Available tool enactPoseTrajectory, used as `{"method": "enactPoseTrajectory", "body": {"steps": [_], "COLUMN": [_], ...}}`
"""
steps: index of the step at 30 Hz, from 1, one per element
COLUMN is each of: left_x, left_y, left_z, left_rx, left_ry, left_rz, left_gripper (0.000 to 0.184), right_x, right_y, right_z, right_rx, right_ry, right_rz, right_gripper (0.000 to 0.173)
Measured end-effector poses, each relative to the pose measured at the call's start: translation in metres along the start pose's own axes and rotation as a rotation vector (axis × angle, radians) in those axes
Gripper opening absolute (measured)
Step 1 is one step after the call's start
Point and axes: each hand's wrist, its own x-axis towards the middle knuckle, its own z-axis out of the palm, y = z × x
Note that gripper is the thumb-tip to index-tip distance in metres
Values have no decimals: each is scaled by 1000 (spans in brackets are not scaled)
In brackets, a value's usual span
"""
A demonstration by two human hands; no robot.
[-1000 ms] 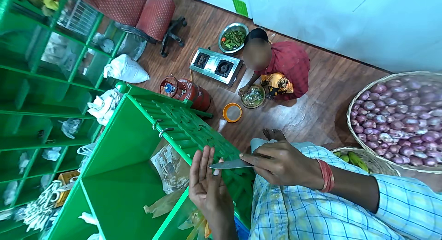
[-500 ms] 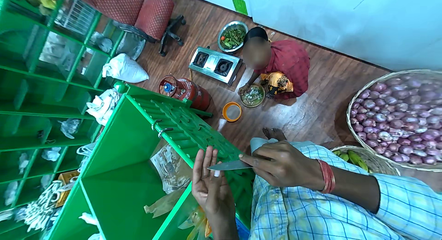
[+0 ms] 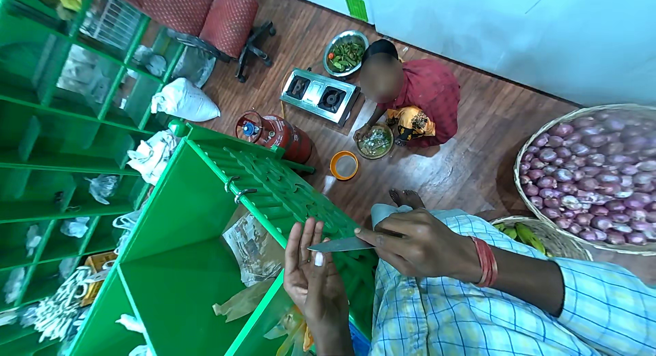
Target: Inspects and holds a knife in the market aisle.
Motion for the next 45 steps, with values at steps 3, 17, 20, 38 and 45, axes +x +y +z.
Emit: {"method": "enactPoseTrajectory", "body": {"steps": [3, 17, 20, 38, 45], "left_x": [-1, -1, -1, -2, -1], "left_y": [0, -1, -1, 3, 3], "left_z": [0, 0, 1, 2, 2], "left_rx": [59, 144, 140, 241, 239], "left_ry": [-11, 27, 23, 2, 9], "left_rz": [14, 61, 71, 114, 114], "left_gripper": [56, 56, 55, 54, 56], "right_x": [0, 1, 1, 0, 1], "right_y": [0, -2, -2, -3, -4], "right_z": [0, -2, -2, -2, -2], "right_rx": [15, 5, 1, 44, 34], "right_ry": [6, 22, 30, 17, 33], "right_rz": [-4, -12, -9, -40, -36], "right_gripper": [29, 30, 30, 31, 31]}}
